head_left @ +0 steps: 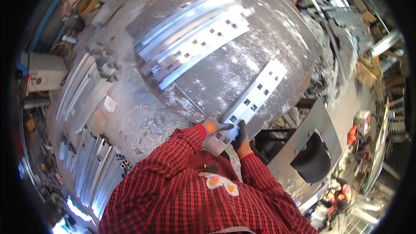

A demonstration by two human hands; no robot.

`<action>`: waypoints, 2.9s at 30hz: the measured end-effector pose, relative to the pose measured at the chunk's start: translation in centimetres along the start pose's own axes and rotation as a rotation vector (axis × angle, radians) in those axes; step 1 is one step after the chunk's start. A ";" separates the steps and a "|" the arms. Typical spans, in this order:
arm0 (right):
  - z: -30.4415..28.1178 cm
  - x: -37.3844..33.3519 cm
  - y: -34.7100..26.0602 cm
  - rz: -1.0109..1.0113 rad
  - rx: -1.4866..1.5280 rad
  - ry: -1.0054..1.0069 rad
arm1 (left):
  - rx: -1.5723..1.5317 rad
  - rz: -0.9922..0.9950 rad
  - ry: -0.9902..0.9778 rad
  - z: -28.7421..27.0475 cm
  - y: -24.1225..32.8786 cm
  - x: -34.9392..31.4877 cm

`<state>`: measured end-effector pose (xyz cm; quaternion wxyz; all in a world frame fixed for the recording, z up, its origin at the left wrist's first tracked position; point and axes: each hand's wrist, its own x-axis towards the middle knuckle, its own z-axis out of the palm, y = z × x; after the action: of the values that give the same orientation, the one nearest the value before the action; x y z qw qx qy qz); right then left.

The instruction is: The person repeatedly rubs long silver metal profiles with a red cloth on a metal workbench, flipping and repositioning each piece to treat multiple sides. Finished pieces are stacked on the bench. The setting is a cluttered workshop with many metal profiles on the floor.

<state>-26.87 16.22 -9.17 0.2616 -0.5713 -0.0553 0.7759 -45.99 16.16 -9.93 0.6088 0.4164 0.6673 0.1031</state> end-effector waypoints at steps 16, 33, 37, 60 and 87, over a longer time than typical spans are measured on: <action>1.1 -10.2 -2.0 0.043 -0.267 -0.591 | -0.310 0.007 0.326 4.6 5.2 -10.7; 6.6 -13.9 11.5 0.468 -1.040 -1.180 | -1.316 -0.012 1.125 18.4 -5.7 -30.2; 5.8 -17.8 20.2 0.698 -1.072 -1.174 | -1.807 0.212 1.151 24.9 -10.8 -34.0; -18.4 -42.4 64.3 1.235 -2.299 -1.061 | -2.842 0.778 1.874 63.4 -29.8 -56.8; -46.8 -32.1 109.1 -1.014 -2.883 -1.942 | -2.307 -1.522 1.728 94.5 -73.8 -53.4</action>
<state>-14.67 -102.34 -39.57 0.3215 -0.3525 0.8788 0.0004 2.48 -101.76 -41.18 0.0466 0.8202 -0.4042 -0.4021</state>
